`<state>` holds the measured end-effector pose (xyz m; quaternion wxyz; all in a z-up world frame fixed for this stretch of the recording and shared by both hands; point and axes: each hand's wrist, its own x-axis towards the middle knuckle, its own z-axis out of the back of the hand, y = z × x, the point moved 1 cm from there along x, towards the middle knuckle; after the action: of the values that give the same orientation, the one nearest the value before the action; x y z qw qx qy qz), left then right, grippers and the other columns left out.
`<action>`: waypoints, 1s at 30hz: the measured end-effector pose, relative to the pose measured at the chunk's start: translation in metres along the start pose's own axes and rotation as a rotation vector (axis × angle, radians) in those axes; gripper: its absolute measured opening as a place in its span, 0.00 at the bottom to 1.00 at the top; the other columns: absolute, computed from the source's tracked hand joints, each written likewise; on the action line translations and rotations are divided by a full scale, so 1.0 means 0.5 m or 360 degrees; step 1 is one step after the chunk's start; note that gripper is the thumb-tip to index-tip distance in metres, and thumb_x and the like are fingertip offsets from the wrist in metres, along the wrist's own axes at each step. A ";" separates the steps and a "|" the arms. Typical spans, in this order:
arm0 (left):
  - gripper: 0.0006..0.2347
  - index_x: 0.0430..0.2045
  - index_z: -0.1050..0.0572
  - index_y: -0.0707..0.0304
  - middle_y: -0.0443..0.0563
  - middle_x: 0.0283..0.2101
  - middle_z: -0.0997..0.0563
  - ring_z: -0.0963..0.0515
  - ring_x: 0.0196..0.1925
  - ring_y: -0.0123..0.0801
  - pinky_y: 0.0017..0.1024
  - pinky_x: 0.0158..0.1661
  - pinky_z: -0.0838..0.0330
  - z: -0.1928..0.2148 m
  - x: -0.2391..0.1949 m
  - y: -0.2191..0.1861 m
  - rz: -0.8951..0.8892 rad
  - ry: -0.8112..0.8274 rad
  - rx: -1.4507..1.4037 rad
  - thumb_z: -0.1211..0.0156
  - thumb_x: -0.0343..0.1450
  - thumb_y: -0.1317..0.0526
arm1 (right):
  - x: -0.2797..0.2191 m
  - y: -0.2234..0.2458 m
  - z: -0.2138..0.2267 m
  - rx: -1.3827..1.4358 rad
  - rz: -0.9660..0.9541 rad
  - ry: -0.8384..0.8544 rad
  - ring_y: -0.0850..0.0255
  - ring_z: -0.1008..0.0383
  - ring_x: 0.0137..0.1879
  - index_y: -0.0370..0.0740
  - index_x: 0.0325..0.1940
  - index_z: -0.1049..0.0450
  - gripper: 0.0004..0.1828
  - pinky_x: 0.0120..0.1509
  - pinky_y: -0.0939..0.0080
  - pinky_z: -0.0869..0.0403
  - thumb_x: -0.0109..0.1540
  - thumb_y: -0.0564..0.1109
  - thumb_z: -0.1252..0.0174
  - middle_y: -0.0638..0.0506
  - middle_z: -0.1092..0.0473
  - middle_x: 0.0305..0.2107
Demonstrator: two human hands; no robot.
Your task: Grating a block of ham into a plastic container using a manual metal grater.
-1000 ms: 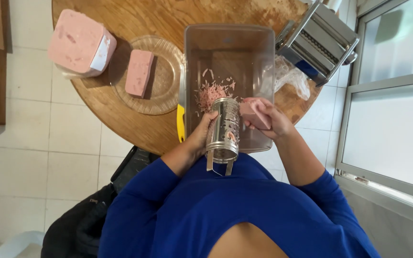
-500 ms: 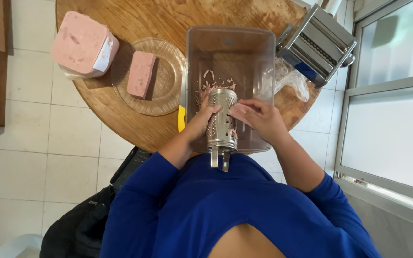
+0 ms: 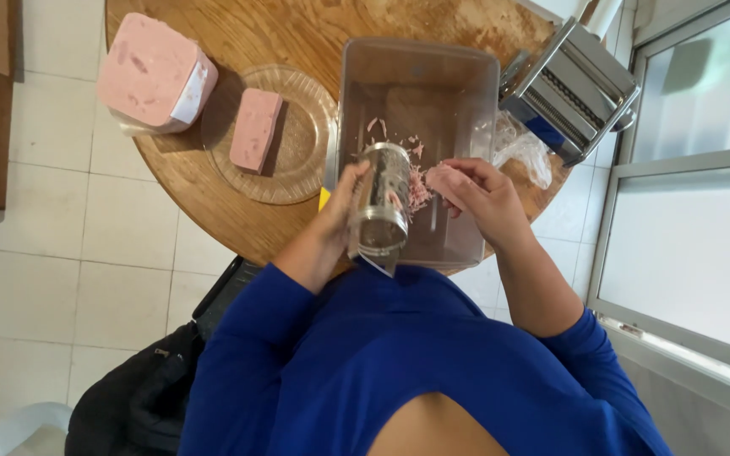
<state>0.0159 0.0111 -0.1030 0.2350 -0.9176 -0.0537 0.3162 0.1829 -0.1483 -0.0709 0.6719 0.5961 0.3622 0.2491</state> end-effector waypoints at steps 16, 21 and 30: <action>0.25 0.42 0.24 0.69 0.69 0.42 0.18 0.16 0.45 0.49 0.47 0.48 0.20 -0.048 -0.002 -0.074 0.0008 0.0000 -0.0009 0.38 0.65 0.43 | 0.027 -0.084 0.074 0.0733 -0.0477 -0.0051 0.42 0.22 0.37 0.42 0.45 0.30 0.12 0.33 0.45 0.21 0.71 0.52 0.45 0.38 0.25 0.37; 0.21 0.34 0.25 0.77 0.73 0.30 0.20 0.16 0.28 0.58 0.48 0.29 0.16 -0.035 -0.037 -0.125 -0.0212 -0.0130 -0.0349 0.39 0.65 0.50 | 0.022 -0.075 0.076 0.1002 -0.0476 -0.0015 0.33 0.22 0.38 0.41 0.46 0.28 0.14 0.31 0.46 0.21 0.63 0.51 0.38 0.34 0.27 0.39; 0.29 0.59 0.41 0.64 0.67 0.38 0.25 0.17 0.35 0.52 0.50 0.35 0.17 0.011 0.027 0.015 0.0008 -0.0118 -0.0028 0.38 0.68 0.50 | 0.016 -0.106 0.070 0.0586 -0.0086 0.0090 0.42 0.20 0.32 0.32 0.55 0.30 0.20 0.23 0.57 0.25 0.60 0.41 0.39 0.31 0.26 0.37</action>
<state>0.0231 0.0102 -0.1177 0.2240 -0.9074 -0.0628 0.3500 0.2100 -0.1727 -0.1236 0.5475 0.6917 0.4364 0.1770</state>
